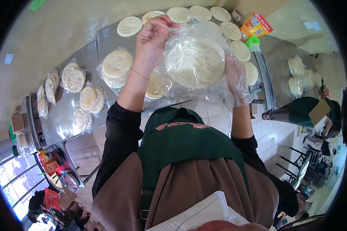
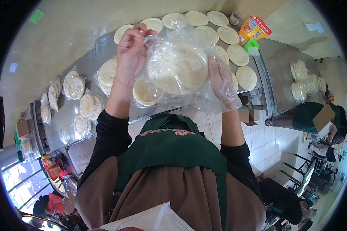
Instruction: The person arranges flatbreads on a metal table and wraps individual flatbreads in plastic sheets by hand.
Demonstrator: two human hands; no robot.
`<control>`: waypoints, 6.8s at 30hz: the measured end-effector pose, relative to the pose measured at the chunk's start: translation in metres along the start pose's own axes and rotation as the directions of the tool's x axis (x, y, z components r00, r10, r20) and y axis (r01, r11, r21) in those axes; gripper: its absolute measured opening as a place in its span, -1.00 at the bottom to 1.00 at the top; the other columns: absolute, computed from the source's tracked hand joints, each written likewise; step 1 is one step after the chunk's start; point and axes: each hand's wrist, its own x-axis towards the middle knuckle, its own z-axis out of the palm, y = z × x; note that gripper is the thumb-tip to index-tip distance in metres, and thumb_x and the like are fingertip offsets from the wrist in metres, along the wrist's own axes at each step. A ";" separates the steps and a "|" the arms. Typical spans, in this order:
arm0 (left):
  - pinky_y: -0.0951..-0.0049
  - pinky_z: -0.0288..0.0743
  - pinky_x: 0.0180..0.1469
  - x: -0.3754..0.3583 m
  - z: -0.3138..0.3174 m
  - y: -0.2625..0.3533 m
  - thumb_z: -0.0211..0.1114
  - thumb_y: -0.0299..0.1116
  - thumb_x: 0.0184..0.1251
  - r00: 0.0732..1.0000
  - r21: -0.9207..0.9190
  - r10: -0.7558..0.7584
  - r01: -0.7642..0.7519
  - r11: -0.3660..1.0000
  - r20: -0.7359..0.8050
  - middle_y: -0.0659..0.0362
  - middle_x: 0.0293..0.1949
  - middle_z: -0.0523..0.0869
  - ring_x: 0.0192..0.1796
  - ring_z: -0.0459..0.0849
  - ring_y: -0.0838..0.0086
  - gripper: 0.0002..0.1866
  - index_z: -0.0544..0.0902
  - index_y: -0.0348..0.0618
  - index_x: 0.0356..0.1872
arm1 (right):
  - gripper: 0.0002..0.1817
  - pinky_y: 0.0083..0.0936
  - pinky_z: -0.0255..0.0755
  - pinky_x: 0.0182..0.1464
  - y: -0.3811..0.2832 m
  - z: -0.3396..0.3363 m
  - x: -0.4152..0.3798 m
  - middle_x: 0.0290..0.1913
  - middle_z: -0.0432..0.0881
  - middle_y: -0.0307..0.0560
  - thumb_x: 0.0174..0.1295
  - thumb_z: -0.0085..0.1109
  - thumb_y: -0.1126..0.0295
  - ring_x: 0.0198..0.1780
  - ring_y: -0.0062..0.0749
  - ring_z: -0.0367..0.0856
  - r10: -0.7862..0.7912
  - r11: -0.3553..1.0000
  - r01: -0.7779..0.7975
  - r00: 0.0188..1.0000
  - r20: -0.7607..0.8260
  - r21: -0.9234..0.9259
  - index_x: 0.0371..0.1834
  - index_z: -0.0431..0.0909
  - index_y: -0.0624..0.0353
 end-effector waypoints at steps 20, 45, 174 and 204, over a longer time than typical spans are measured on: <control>0.57 0.38 -0.50 -0.036 -0.008 -0.017 0.12 -0.31 0.40 0.794 0.072 -0.442 0.513 0.855 -0.418 0.28 -0.53 0.53 -0.56 0.45 0.56 -0.89 0.52 -0.10 -0.25 | -0.67 -0.32 0.38 0.02 -0.023 0.003 -0.021 -0.15 0.60 0.23 0.39 -0.14 0.35 -0.09 0.04 0.54 -0.196 0.947 0.143 0.967 -0.164 -0.287 -0.22 0.58 0.39; 0.50 0.54 -0.02 -0.057 -0.059 -0.016 0.22 -0.49 0.28 0.829 0.228 -0.534 0.495 0.839 0.164 0.20 -0.15 0.63 -0.11 0.61 0.53 -0.66 0.51 -0.23 0.08 | -0.74 -0.41 0.40 -0.19 -0.054 0.019 -0.030 -0.34 0.63 0.06 0.37 -0.04 0.35 -0.30 -0.21 0.58 -0.098 0.933 0.063 0.992 -0.081 -0.354 -0.26 0.58 0.34; 0.53 0.44 -0.07 -0.055 0.018 0.056 -0.03 -0.29 0.49 0.955 -0.146 -0.205 0.176 0.974 -0.216 0.18 -0.27 0.60 -0.19 0.57 0.50 -0.81 0.47 -0.18 -0.18 | -0.54 -0.45 0.33 -0.11 -0.021 0.021 -0.083 -0.26 0.60 -0.03 0.44 -0.24 0.15 -0.24 -0.41 0.45 0.136 0.990 -0.138 0.967 -0.215 0.006 -0.15 0.54 0.36; 0.57 0.49 -0.41 -0.084 -0.053 0.033 0.06 -0.16 0.44 0.833 0.498 -0.478 0.550 0.670 -0.277 0.21 -0.41 0.62 -0.48 0.54 0.58 -0.69 0.56 -0.21 -0.31 | -0.60 -0.52 0.33 0.02 -0.020 -0.001 -0.087 -0.15 0.61 -0.02 0.43 -0.22 0.28 -0.10 -0.41 0.51 -0.011 0.999 0.018 0.979 -0.205 0.031 -0.11 0.57 0.39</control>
